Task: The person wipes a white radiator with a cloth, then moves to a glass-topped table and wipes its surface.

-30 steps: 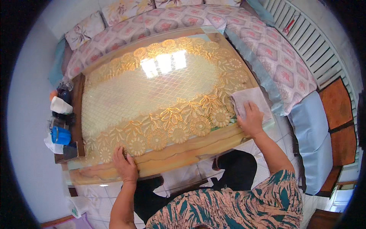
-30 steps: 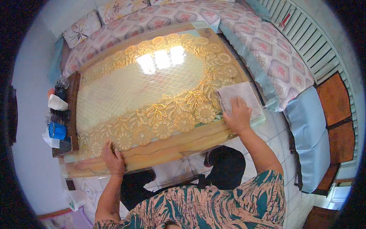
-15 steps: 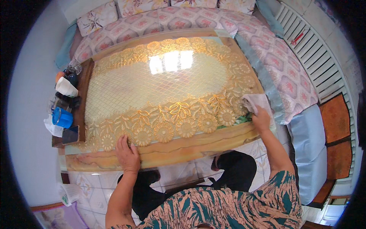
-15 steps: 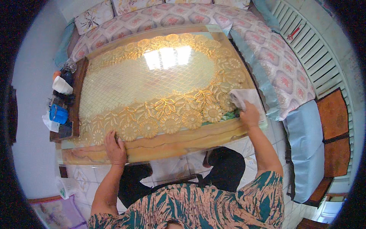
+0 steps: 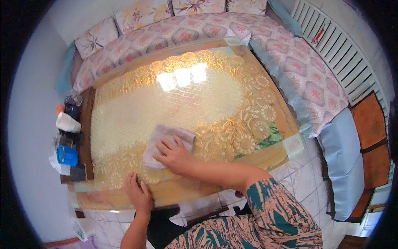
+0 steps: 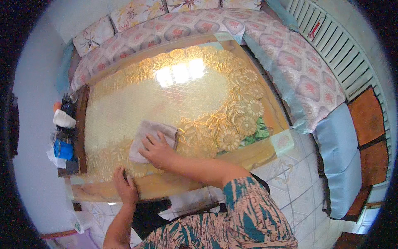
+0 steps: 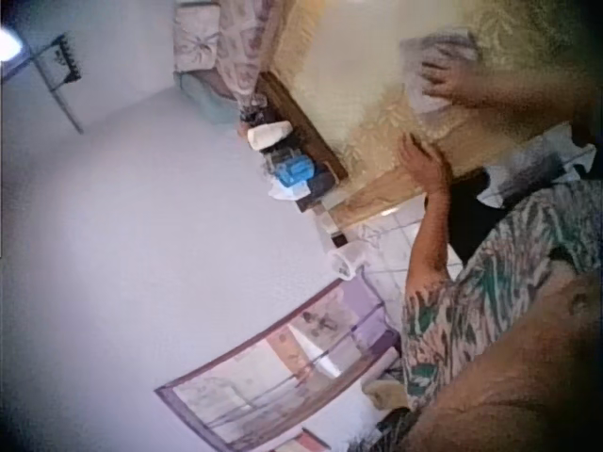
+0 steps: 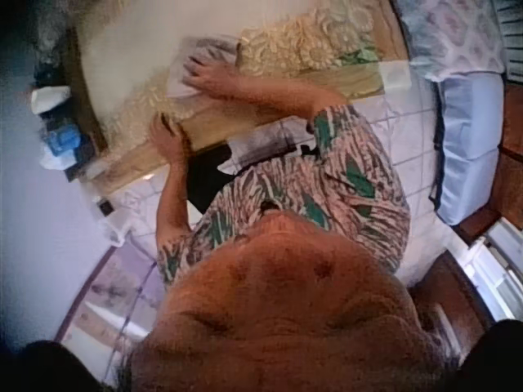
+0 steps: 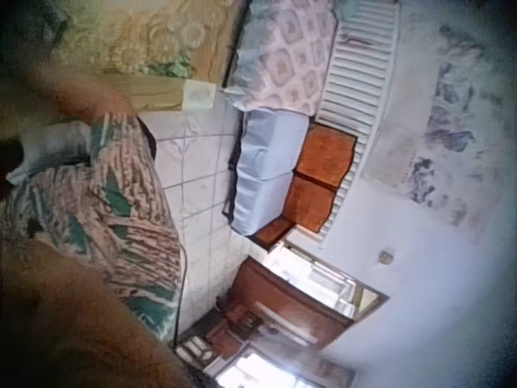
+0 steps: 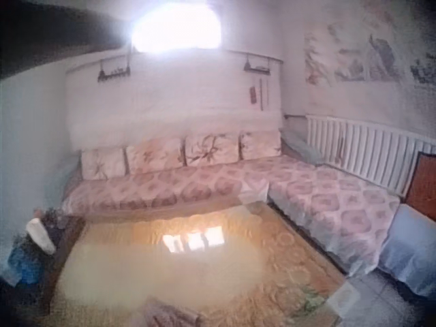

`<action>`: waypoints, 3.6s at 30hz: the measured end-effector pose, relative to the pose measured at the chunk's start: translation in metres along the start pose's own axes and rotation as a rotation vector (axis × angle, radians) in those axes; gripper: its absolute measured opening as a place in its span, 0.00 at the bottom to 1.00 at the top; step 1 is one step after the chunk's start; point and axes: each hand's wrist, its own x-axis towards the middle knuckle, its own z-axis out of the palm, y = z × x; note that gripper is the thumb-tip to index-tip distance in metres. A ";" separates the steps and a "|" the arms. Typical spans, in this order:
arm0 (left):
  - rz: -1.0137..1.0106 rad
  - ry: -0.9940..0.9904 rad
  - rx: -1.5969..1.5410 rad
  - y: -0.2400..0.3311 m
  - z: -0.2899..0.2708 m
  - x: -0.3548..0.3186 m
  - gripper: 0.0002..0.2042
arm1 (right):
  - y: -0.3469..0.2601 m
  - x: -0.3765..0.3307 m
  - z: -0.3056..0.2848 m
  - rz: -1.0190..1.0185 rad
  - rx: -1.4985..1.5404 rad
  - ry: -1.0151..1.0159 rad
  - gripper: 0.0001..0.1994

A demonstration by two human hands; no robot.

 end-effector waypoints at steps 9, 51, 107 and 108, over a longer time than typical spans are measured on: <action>-0.062 -0.065 0.027 -0.002 -0.002 -0.001 0.20 | 0.194 0.080 0.004 0.448 -0.346 -0.169 0.22; 0.096 0.152 0.115 -0.023 0.020 -0.005 0.19 | 0.079 -0.273 -0.172 0.936 -0.704 -0.027 0.27; 0.078 0.337 -0.153 -0.033 0.020 -0.009 0.18 | -0.103 -0.149 -0.064 0.432 -0.348 -0.140 0.27; 0.086 0.347 -0.214 -0.035 0.015 -0.009 0.18 | -0.115 -0.136 -0.060 0.420 -0.276 -0.159 0.26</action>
